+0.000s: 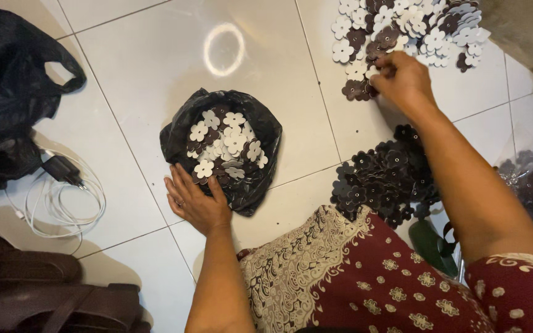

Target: The person sits on a tiled floor and sorts flower-shaped decorative pieces by color. They pick up pieces from the floor and place them into a black plastic bag, separating white and brown pieces.

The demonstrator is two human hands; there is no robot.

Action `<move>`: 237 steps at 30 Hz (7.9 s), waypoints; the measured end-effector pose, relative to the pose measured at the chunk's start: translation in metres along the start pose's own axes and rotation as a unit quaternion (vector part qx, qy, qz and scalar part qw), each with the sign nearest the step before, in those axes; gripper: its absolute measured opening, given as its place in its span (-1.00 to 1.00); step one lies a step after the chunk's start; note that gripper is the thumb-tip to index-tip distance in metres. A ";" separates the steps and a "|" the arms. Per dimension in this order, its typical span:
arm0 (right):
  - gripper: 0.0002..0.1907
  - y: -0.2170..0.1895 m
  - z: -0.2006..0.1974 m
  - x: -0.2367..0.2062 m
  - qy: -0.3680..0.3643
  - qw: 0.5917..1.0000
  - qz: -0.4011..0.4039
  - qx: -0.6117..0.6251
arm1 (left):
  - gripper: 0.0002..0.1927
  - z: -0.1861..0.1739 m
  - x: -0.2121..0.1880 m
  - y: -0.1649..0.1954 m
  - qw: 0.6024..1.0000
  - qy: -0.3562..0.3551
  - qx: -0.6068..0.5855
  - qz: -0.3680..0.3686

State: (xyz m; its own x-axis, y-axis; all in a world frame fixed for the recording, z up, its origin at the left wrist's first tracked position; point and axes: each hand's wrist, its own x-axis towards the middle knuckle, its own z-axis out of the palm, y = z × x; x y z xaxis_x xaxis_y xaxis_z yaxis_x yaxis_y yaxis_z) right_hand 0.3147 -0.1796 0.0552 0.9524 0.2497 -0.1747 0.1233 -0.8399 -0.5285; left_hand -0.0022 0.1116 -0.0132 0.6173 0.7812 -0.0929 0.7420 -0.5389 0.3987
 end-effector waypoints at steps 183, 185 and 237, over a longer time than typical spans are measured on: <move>-0.56 -0.085 0.070 -0.015 -0.090 0.977 -0.184 -0.057 | -0.31 -0.009 -0.005 -0.022 0.981 0.041 0.072 -0.173; -0.61 -0.084 0.073 -0.016 -0.076 0.977 -0.179 -0.089 | -0.28 -0.009 -0.003 -0.022 0.982 0.031 0.074 -0.174; -0.64 -0.097 0.072 -0.017 -0.133 0.967 -0.208 -0.068 | -0.33 -0.007 -0.007 -0.021 0.982 0.055 0.072 -0.168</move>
State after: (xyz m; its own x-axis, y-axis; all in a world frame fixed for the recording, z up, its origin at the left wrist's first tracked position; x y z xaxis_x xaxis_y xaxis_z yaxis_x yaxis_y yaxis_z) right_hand 0.2667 -0.0672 0.0495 0.7088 0.6800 -0.1877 0.5332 -0.6906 -0.4886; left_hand -0.0236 0.1200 -0.0150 0.3051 0.9475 -0.0953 0.9332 -0.2776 0.2282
